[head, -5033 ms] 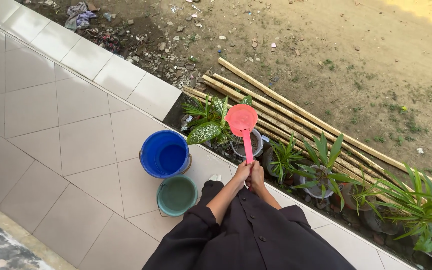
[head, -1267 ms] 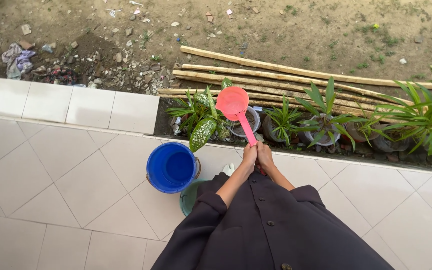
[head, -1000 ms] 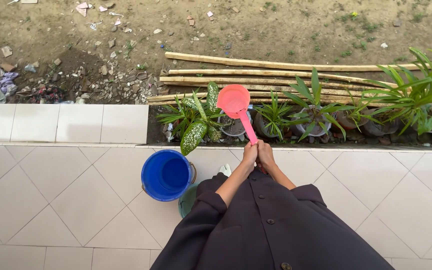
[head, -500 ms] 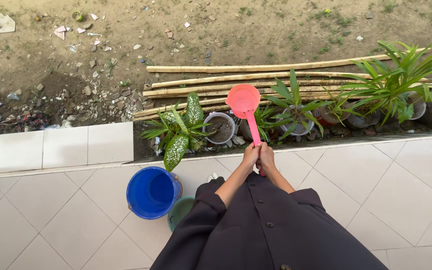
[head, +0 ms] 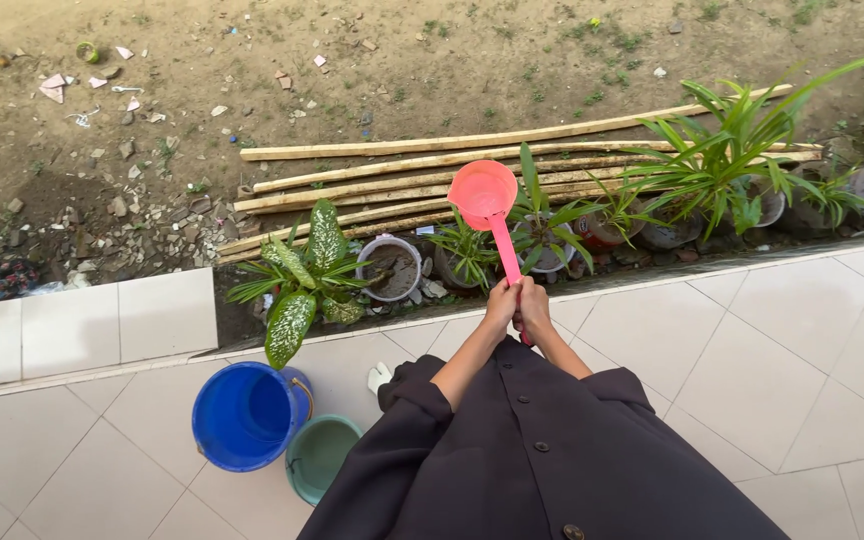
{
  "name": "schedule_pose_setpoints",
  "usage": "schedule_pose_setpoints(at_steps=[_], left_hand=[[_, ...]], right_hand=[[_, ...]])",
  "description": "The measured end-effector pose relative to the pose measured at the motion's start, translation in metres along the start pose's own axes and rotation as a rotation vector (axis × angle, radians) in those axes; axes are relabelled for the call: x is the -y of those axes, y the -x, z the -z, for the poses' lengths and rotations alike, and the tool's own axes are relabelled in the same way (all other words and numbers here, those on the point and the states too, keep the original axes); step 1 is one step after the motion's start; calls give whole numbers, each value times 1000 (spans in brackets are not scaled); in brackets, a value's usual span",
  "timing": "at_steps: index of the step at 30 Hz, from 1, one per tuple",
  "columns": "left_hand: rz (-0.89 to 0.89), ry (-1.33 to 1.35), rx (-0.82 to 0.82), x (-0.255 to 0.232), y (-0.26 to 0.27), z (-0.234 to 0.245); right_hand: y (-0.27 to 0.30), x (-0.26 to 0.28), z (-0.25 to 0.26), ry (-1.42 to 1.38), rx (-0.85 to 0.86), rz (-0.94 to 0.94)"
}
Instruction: Watering several potted plants arranged along a walkway using water scooped with a pink ladle from a blue bucket.
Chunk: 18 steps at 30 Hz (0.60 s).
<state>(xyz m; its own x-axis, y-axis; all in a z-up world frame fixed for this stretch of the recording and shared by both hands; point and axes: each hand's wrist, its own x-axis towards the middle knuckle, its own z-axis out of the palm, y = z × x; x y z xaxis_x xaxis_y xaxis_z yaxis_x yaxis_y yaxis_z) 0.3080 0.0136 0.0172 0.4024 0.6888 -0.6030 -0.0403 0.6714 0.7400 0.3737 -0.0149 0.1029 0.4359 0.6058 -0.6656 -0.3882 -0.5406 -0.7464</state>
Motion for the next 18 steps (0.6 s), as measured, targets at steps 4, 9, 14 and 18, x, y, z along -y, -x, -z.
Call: schedule_pose_setpoints(at_steps=[4,9,14,18], left_hand=[[-14,16,9,11,-12,-34],[20,-17,1,9,-7,-58],[44,-13,30,24,-8,-66],[76,-28,50,17,0,-66]], right_hand=[[-11,8,33,31,7,-30],[-17,9,55,3,23,-40],[-10,6,67,0,-12,-55],[-6,4,68,-5,-45,-67]])
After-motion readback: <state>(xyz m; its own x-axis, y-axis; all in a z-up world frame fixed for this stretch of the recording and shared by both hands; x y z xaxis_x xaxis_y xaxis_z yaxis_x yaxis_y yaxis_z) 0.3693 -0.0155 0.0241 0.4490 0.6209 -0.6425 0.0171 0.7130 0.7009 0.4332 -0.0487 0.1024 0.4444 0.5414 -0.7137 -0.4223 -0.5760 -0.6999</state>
